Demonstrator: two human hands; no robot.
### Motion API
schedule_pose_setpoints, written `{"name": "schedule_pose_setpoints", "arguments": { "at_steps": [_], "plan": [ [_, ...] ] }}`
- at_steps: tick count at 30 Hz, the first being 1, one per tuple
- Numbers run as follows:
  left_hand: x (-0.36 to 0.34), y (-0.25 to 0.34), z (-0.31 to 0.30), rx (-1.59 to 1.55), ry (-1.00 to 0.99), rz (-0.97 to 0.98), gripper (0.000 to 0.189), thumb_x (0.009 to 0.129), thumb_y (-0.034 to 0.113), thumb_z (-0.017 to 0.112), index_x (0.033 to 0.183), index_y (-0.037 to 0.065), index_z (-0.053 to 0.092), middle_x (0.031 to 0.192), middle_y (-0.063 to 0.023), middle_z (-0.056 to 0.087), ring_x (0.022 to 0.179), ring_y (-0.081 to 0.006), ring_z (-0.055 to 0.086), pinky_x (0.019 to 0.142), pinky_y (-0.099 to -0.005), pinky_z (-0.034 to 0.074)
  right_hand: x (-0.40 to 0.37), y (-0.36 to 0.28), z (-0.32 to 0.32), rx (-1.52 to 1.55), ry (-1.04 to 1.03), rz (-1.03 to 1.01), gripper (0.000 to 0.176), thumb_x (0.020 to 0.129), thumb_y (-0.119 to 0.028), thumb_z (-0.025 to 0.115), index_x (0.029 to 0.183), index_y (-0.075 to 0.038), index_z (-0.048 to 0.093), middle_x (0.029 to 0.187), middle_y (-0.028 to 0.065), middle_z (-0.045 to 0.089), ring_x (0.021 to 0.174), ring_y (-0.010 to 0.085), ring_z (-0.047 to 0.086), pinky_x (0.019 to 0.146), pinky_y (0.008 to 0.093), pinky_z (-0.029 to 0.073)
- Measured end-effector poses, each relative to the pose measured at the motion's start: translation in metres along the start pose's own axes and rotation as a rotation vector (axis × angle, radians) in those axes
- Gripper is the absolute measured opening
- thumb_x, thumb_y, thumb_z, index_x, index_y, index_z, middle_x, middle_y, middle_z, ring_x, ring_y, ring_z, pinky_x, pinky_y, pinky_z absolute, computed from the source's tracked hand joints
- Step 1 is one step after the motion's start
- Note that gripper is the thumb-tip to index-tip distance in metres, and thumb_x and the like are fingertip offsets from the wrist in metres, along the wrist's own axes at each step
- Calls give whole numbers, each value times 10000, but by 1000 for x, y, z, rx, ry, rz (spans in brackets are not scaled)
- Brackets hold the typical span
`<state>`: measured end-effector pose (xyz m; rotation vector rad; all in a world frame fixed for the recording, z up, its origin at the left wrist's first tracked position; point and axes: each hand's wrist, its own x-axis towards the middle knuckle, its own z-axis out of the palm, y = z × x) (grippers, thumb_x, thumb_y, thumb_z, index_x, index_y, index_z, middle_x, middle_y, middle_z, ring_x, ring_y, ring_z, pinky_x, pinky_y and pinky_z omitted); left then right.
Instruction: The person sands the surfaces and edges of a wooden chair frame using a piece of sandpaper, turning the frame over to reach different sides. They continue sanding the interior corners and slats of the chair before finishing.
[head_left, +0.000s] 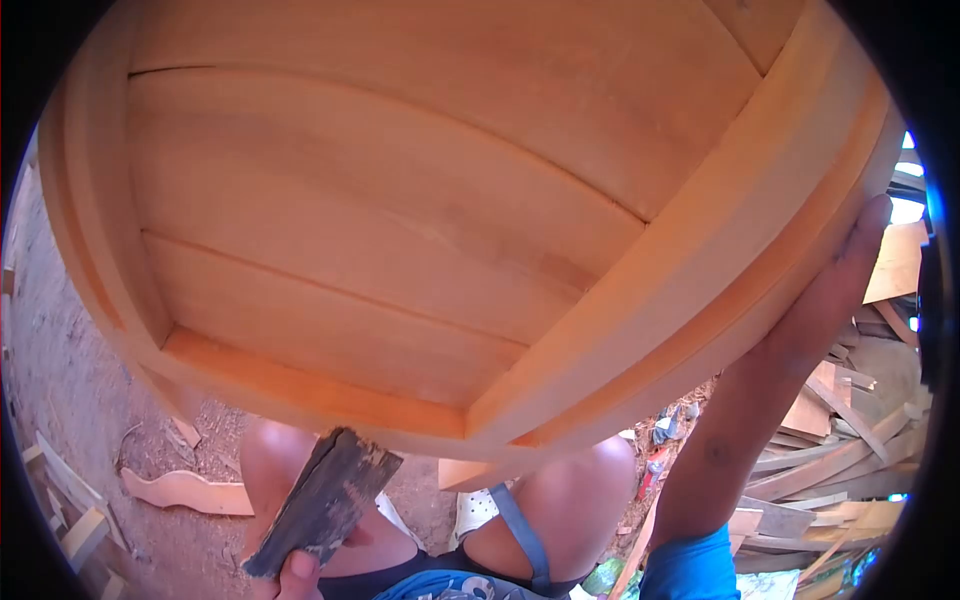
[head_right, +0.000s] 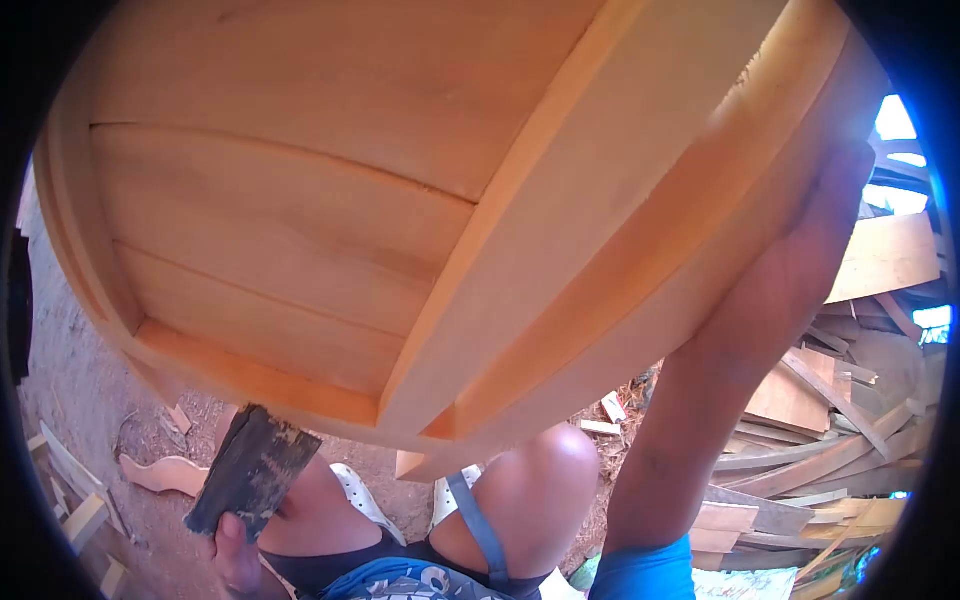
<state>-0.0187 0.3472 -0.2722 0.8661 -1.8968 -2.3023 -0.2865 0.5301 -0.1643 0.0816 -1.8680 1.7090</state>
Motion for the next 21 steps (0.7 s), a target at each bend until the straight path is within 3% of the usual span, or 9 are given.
{"name": "schedule_pose_setpoints", "arguments": {
  "at_steps": [3,10,16,21],
  "plan": [
    [2,0,0,7,-10,-13,523,935,320,544,1173,-143,496,921,-232,660,707,-286,679,616,-334,542,11,12,-19,-59,-118,-126,539,1022,-475,326,1296,-31,459,1150,138,589,1022,205,633,838,321,547],
    [-6,6,-5,32,-22,-24,534,931,321,542,1191,-143,493,926,-231,660,718,-284,678,625,-337,542,8,11,-19,-247,-158,-216,507,1036,-443,305,1273,-29,476,1108,129,603,982,188,638,821,306,549],
    [-16,15,2,21,-93,-34,545,927,321,541,1207,-144,490,931,-229,661,727,-282,678,633,-338,541,14,18,-19,152,-263,-168,422,1043,-376,356,1246,-31,490,1066,92,603,927,159,634,766,285,555],
    [-23,28,16,41,-179,-30,554,924,321,540,1221,-144,488,934,-228,661,735,-281,678,639,-340,541,13,19,-13,202,-264,-134,422,1029,-399,391,1197,-32,513,1020,72,604,885,137,626,724,262,536]
  ]
}}
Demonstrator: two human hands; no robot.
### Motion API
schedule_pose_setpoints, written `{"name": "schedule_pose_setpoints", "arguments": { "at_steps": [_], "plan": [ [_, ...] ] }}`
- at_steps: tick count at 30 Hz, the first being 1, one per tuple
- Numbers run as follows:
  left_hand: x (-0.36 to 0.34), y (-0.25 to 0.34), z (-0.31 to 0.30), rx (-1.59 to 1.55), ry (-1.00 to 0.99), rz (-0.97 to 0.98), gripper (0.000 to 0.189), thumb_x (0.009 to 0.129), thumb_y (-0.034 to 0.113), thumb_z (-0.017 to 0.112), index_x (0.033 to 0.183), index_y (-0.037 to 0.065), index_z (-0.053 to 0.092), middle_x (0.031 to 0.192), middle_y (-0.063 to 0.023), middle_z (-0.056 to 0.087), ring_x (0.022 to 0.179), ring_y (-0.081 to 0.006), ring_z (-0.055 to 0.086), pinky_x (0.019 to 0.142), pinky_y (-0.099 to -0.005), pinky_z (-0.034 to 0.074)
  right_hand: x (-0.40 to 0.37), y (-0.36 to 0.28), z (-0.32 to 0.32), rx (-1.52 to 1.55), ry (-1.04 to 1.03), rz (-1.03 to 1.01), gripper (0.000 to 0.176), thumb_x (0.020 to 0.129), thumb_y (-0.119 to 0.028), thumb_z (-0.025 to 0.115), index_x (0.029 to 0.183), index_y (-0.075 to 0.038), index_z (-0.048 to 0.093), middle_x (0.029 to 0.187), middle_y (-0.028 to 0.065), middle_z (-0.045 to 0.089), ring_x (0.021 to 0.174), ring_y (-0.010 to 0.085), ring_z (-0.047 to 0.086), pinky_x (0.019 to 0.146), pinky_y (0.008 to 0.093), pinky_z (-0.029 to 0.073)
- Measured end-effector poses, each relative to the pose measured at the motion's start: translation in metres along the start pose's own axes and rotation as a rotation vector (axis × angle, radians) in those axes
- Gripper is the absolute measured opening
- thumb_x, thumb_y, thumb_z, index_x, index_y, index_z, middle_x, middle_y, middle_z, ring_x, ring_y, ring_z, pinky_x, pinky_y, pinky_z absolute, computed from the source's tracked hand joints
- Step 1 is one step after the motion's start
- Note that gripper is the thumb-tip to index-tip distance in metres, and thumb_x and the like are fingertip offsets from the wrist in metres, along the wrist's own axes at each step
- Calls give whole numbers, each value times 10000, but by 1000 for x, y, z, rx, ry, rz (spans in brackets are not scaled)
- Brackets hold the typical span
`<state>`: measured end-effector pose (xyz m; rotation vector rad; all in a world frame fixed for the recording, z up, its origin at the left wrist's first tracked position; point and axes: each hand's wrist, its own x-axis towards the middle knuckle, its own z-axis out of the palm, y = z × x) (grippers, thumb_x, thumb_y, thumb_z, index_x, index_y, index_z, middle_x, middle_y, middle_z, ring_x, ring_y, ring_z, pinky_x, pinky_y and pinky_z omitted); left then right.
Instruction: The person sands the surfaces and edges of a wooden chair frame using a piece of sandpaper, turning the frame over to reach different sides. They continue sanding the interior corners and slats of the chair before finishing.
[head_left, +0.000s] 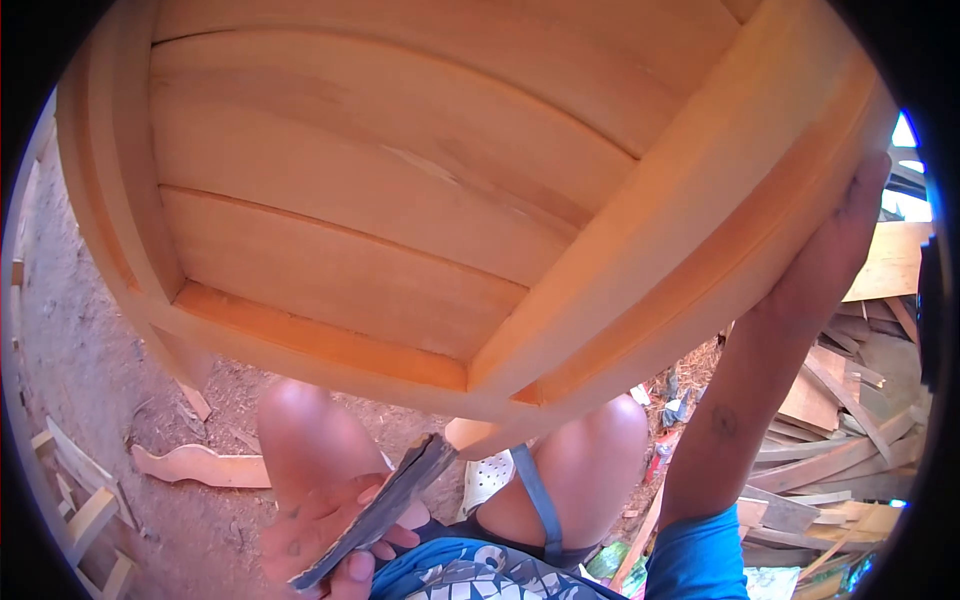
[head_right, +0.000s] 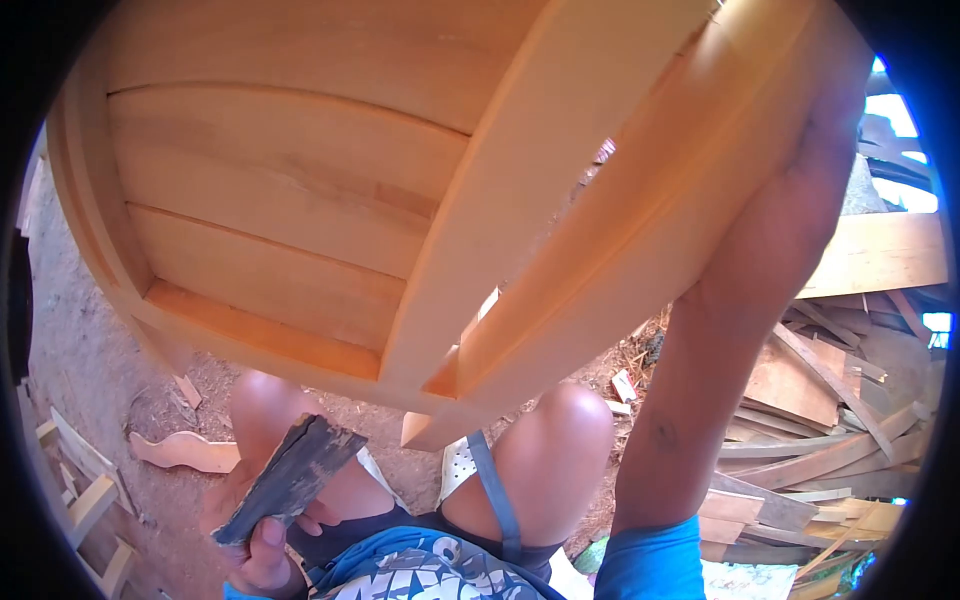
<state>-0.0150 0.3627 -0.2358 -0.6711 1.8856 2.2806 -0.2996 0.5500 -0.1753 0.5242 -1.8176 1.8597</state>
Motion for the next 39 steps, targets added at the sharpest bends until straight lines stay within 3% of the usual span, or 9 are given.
{"name": "schedule_pose_setpoints", "arguments": {
  "at_steps": [5,8,10,13,15,16,22,28,39],
  "plan": [
    [-18,18,16,216,96,138,563,921,322,538,1234,-144,485,938,-227,662,743,-279,678,645,-341,541,-3,-4,2,22,47,74,427,1016,-423,427,1148,-32,537,975,53,605,844,115,617,683,238,516],
    [-18,12,21,875,434,612,615,908,329,512,1270,-166,462,1016,-242,652,873,-267,669,703,-360,545,-6,-11,4,42,122,163,431,1008,-437,448,1118,-33,551,948,42,606,819,102,612,658,224,504],
    [-16,25,26,624,319,674,362,963,230,542,1255,15,546,1069,-278,614,920,-325,659,747,-362,547,-4,-7,4,128,116,212,436,1003,-447,462,1098,-33,560,930,34,606,803,93,608,642,215,497],
    [-3,56,36,990,221,915,399,924,182,581,1311,99,535,1285,-290,479,1059,-356,588,805,-403,523,26,47,-31,727,-556,22,503,960,-263,565,1333,29,396,1077,100,634,895,165,643,713,267,525],
    [3,75,48,1298,139,1021,439,885,147,607,1319,140,540,1368,-264,430,1129,-354,540,866,-429,492,-5,-6,-12,-24,-24,262,488,962,-509,522,1035,-31,584,802,-7,580,707,51,547,596,199,429],
    [5,81,54,1476,99,1053,456,863,133,618,1313,150,545,1377,-243,429,1146,-347,522,900,-438,472,-6,-11,-9,11,-32,241,481,966,-479,526,1077,-14,577,875,31,594,769,87,566,654,230,446],
    [51,47,55,2180,44,1081,443,802,199,605,1244,178,601,1449,-141,389,1224,-347,401,1027,-483,330,-3,-9,-3,116,23,172,558,911,-448,621,1165,45,553,973,166,632,964,257,576,865,370,447],
    [48,68,71,2301,70,1151,525,807,212,564,1326,140,545,1476,-118,377,1373,-318,309,1103,-589,219,-1,-8,0,202,58,130,590,883,-456,659,1184,39,549,1031,182,605,1041,288,539,923,396,422],
    [38,142,135,2799,-462,922,586,854,231,473,1382,-22,461,1468,-149,409,1420,-287,281,1179,-513,146,-2,-12,-4,-18,75,149,631,871,-481,648,1214,36,530,1090,202,577,1082,334,526,913,427,436]
  ]
}}
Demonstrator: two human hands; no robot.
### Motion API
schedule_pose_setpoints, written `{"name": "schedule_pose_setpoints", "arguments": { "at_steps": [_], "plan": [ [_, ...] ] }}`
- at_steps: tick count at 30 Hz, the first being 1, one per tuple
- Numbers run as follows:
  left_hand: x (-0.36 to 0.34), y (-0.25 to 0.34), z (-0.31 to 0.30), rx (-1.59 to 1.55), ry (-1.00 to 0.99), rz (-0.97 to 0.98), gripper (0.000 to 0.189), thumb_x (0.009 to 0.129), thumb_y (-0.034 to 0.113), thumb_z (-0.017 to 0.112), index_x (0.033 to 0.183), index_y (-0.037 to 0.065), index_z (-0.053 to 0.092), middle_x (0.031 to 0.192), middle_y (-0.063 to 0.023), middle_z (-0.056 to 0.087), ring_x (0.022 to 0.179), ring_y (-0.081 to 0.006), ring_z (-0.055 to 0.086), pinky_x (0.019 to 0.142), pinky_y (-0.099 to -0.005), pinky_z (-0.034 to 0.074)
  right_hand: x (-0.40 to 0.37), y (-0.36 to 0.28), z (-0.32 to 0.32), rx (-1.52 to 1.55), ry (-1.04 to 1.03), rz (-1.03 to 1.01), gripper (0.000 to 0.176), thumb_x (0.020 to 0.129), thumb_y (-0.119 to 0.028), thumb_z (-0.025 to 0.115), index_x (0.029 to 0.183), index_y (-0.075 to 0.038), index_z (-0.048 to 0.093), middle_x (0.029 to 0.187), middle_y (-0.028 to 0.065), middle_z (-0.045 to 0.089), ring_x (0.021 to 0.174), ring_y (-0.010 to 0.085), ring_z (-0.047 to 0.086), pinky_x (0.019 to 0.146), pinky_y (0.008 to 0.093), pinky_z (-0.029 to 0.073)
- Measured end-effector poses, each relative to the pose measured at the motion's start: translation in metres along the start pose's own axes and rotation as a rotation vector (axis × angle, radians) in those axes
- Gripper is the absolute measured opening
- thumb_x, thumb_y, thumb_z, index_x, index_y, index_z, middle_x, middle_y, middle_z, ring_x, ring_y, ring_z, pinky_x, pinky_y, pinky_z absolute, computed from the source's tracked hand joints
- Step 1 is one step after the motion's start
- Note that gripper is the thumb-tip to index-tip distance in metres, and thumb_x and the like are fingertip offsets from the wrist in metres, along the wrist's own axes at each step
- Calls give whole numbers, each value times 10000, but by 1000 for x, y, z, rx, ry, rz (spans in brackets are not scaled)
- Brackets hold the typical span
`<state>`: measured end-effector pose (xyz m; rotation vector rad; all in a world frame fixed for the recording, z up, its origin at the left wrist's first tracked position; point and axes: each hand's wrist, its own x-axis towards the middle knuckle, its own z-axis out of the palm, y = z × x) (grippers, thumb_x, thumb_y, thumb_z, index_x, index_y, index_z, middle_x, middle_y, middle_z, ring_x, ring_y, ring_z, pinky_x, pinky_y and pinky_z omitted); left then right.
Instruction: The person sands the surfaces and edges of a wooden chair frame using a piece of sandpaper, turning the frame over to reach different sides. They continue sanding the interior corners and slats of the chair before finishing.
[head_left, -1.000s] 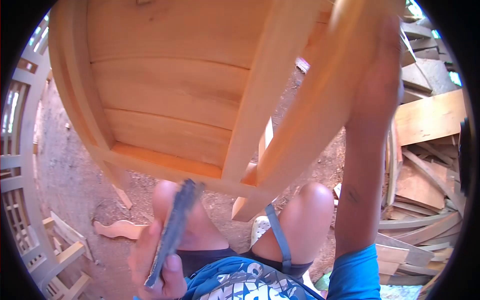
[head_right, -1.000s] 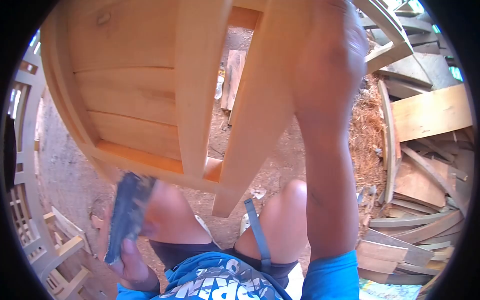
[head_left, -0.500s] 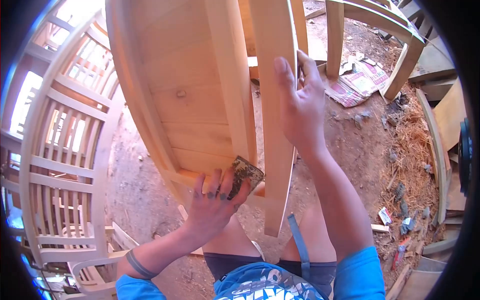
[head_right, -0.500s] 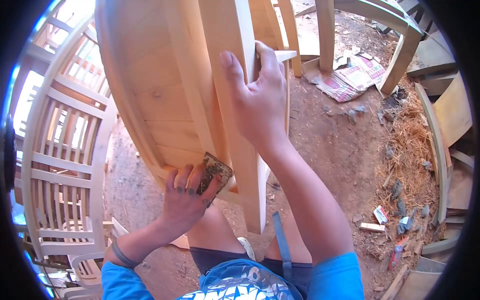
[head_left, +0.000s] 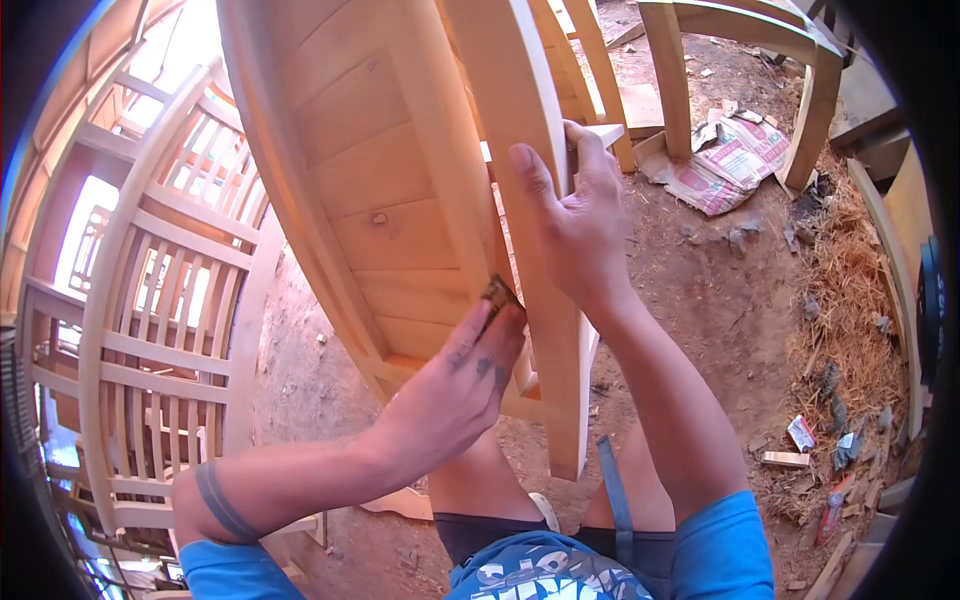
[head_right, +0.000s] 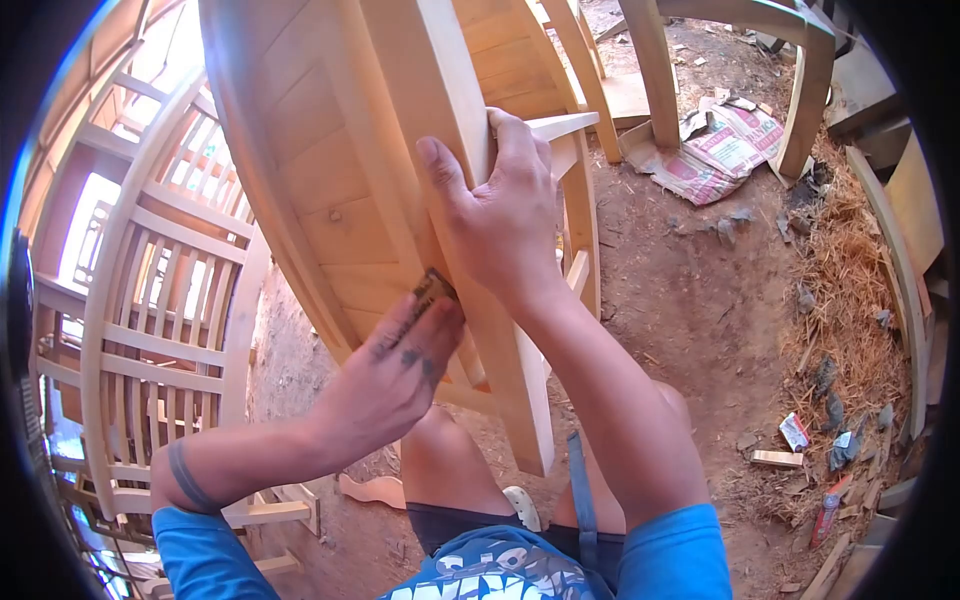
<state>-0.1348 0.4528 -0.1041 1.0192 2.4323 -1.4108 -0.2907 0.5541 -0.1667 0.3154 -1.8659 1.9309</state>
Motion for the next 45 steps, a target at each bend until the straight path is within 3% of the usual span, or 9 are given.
{"name": "schedule_pose_setpoints", "arguments": {
  "at_steps": [10,19,25,26,29,37,38,41,45],
  "plan": [
    [28,-25,6,-105,-46,33,505,836,165,513,1314,0,510,1400,-163,468,1423,-311,269,1178,-541,135,-1,1,-1,20,16,-24,608,870,-429,656,1211,55,518,1118,205,589,1108,365,519,939,463,410],
    [28,-124,6,133,323,-111,474,872,209,466,1288,-6,538,1316,-151,551,1333,-259,417,1188,-444,181,-2,-2,-4,2,-13,-21,540,864,-422,651,1165,12,541,1085,180,599,1078,348,530,915,464,407],
    [25,-86,8,-17,260,58,447,856,162,461,1258,-19,536,1264,-153,563,1262,-251,473,1170,-418,224,1,-2,-2,14,26,-31,542,862,-426,651,1155,16,543,1082,176,602,1077,343,532,918,461,403],
    [28,-106,6,-325,144,-176,456,845,152,472,1259,-35,520,1264,-158,552,1243,-265,482,1147,-429,256,1,-1,-2,13,32,-34,539,863,-425,651,1153,17,544,1080,177,602,1075,343,534,917,461,402],
    [27,-109,3,131,213,-92,458,831,141,482,1254,-33,517,1280,-166,539,1243,-280,482,1125,-427,288,-1,-2,-2,15,24,-21,538,862,-425,654,1147,17,545,1073,179,604,1069,344,540,914,464,401],
    [30,-107,2,69,218,-135,456,813,99,499,1255,-14,517,1223,-169,554,1234,-292,482,1100,-422,331,-2,-4,-4,31,9,0,560,859,-447,651,1151,19,546,1063,180,607,1077,341,535,922,465,396],
    [30,-80,20,-446,177,-199,455,809,72,505,1257,-5,517,1202,-164,561,1203,-278,500,1079,-417,360,-1,-3,-2,36,19,-11,563,859,-451,650,1149,20,547,1065,179,607,1077,342,535,923,464,395],
    [25,-108,19,-130,369,-70,422,817,87,508,1228,-1,535,1173,-169,571,1182,-265,508,1058,-402,383,-2,1,1,43,43,-18,569,861,-463,646,1146,20,550,1074,177,607,1077,342,535,925,462,395],
    [34,-119,9,-98,181,-178,455,794,116,561,1236,5,552,1211,-158,585,1255,-238,480,1099,-411,333,-6,-1,2,35,36,-28,576,869,-483,634,1150,13,553,1079,174,605,1075,341,535,918,461,398]
  ]
}}
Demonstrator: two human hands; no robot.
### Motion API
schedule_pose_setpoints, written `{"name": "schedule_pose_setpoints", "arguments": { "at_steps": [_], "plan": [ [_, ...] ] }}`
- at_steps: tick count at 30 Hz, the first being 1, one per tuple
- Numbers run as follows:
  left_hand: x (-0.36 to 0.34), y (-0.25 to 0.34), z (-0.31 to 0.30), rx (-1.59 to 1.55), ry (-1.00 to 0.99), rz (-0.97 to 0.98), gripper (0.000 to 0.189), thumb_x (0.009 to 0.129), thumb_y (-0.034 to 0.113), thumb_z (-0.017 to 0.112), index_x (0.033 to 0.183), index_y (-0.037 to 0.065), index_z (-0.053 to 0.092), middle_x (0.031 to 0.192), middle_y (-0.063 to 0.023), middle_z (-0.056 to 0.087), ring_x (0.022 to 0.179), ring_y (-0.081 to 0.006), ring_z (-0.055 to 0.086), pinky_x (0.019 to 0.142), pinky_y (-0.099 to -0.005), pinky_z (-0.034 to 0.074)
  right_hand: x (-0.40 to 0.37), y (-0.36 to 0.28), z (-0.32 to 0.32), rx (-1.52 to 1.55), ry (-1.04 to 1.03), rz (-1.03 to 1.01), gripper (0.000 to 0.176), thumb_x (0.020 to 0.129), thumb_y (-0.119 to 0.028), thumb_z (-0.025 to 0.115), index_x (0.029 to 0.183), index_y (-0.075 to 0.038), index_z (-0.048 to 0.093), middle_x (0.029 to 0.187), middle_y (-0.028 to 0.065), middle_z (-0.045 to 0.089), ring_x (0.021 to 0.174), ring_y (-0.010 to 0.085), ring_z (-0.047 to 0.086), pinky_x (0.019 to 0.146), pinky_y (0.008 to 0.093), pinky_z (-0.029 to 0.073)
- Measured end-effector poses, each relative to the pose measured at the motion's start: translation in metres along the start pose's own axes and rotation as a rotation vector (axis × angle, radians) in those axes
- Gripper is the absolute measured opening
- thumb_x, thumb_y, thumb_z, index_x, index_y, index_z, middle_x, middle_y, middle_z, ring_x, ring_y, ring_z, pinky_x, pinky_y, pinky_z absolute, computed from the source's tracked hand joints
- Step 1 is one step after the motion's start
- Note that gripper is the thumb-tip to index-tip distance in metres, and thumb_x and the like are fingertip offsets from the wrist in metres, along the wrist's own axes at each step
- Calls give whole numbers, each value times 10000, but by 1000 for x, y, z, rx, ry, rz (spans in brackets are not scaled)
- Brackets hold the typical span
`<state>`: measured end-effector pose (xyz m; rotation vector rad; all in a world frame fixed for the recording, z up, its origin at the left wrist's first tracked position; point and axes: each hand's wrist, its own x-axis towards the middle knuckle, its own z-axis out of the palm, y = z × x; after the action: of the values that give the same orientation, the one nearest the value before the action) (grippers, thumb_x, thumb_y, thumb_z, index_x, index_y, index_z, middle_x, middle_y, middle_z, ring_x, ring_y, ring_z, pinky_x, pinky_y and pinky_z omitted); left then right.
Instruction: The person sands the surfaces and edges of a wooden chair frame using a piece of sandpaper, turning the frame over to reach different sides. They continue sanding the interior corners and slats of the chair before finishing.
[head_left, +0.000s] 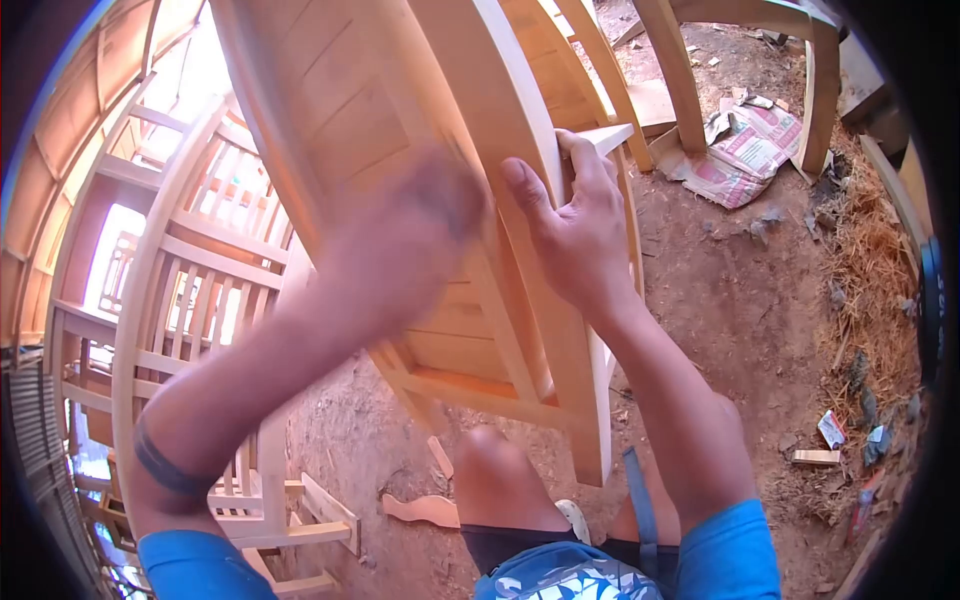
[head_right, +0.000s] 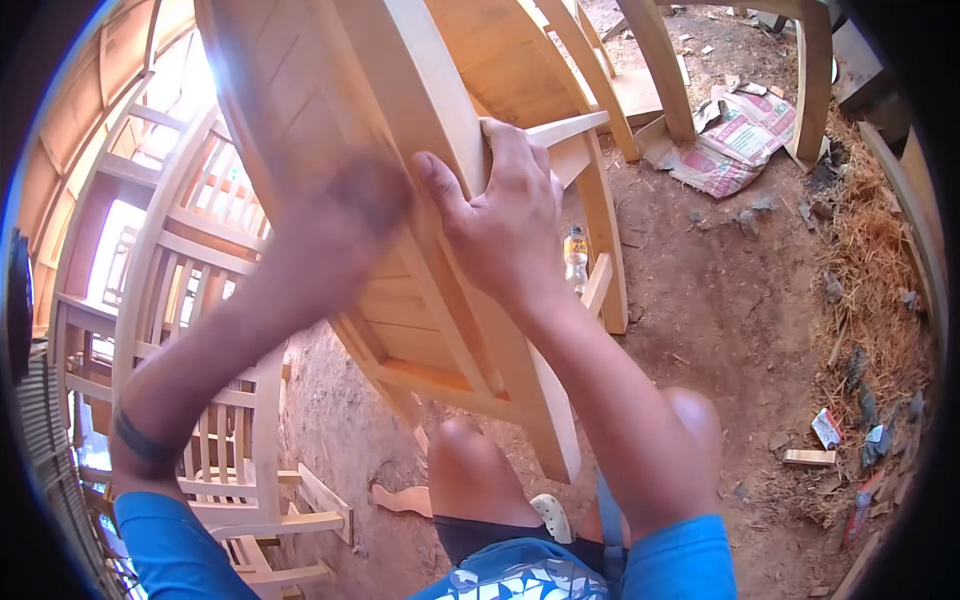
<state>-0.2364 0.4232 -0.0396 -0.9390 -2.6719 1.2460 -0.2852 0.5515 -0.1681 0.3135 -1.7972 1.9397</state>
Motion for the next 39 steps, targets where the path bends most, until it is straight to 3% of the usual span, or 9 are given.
{"name": "schedule_pose_setpoints", "arguments": {
  "at_steps": [9,13,16,20,24,29,32,37,39],
  "plan": [
    [-7,9,3,184,40,236,469,850,154,477,1298,23,527,1306,-94,568,1298,-200,464,1169,-440,219,6,1,-3,-26,-2,-19,583,883,-499,616,1149,15,548,1065,170,602,1062,342,536,896,462,405],
    [16,-52,-19,418,271,-43,433,861,166,459,1257,24,562,1293,-93,580,1291,-195,473,1168,-422,228,4,0,-5,-14,-24,11,600,883,-504,615,1151,28,540,1066,174,598,1063,345,535,897,464,404],
    [-7,20,-1,261,-9,231,451,842,136,501,1276,19,541,1308,-93,568,1308,-182,453,1163,-422,234,4,4,-3,-14,2,-44,608,882,-501,616,1154,36,535,1065,179,597,1066,347,534,898,468,403],
    [18,-51,-23,375,250,-33,447,862,193,480,1261,7,558,1285,-112,577,1301,-216,461,1175,-416,221,3,3,-3,-22,-25,-7,603,882,-494,619,1160,34,532,1071,183,595,1074,350,532,910,474,395],
    [-1,13,-6,89,1,153,444,824,92,504,1253,-13,553,1355,-130,524,1356,-250,395,1172,-459,200,6,1,-6,0,-29,-6,607,877,-495,626,1166,31,531,1086,182,590,1093,344,523,922,474,386],
    [19,-26,-21,180,-131,-173,442,847,169,490,1262,36,564,1360,-98,531,1338,-199,422,1182,-447,201,2,1,-4,-6,-29,6,621,867,-496,641,1175,31,527,1103,183,587,1105,338,517,926,469,384],
    [-9,19,14,111,11,204,475,825,159,519,1279,24,543,1351,-122,528,1332,-205,427,1161,-452,236,7,3,-5,-13,-28,-12,634,864,-500,642,1178,37,525,1106,185,588,1099,340,521,923,471,388],
    [13,-12,-13,188,11,-162,534,816,105,517,1345,35,497,1412,-90,468,1401,-245,325,1183,-497,154,5,4,-4,-16,-35,-8,647,865,-509,638,1176,48,527,1094,183,593,1086,345,526,908,468,403],
    [-2,10,3,82,82,68,513,814,129,509,1315,20,516,1376,-113,497,1373,-262,366,1173,-495,185,6,5,-4,0,-19,-35,640,864,-500,644,1170,51,529,1089,187,593,1081,347,528,901,464,410]
  ]
}}
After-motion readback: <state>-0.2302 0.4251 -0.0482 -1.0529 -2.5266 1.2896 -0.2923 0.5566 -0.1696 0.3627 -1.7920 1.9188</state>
